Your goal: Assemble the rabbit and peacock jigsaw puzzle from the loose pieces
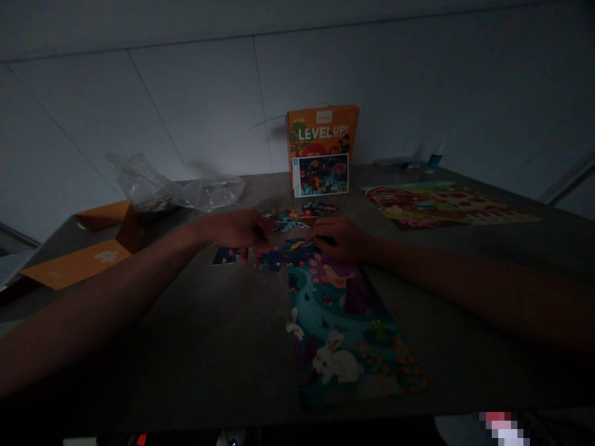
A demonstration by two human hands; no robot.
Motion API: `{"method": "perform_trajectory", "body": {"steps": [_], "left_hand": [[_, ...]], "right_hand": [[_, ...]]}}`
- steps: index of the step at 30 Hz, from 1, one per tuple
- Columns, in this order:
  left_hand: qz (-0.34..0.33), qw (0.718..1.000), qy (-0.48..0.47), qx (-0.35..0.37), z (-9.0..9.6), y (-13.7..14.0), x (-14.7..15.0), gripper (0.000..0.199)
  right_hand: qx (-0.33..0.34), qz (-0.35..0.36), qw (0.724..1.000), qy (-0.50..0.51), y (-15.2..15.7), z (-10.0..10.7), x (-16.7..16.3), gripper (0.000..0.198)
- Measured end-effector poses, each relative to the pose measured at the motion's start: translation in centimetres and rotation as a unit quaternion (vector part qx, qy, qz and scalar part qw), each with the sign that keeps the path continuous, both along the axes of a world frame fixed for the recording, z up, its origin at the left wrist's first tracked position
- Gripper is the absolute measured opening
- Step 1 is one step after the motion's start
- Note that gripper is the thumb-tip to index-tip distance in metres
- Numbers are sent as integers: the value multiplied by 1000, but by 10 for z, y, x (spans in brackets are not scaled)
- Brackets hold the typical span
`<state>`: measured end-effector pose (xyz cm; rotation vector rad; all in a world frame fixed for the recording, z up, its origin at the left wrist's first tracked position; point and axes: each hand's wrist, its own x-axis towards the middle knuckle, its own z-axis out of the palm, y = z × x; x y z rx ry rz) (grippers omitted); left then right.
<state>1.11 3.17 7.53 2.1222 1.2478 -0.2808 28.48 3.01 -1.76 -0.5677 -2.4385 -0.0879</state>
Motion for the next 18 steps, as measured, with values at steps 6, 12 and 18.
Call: {"method": "perform_trajectory", "body": {"steps": [6,12,18], "left_hand": [[-37,997,46,-43,-2,-4,2,37],[-75,994,52,-64,-5,-4,0,37],[-115,986,52,-105,-6,-3,-3,20]], "right_hand": [[1,8,1000,1,1,0,0,22],[-10,-2,1000,-8,1,0,1,22],[-12,4,1000,1,1,0,1,22]]}}
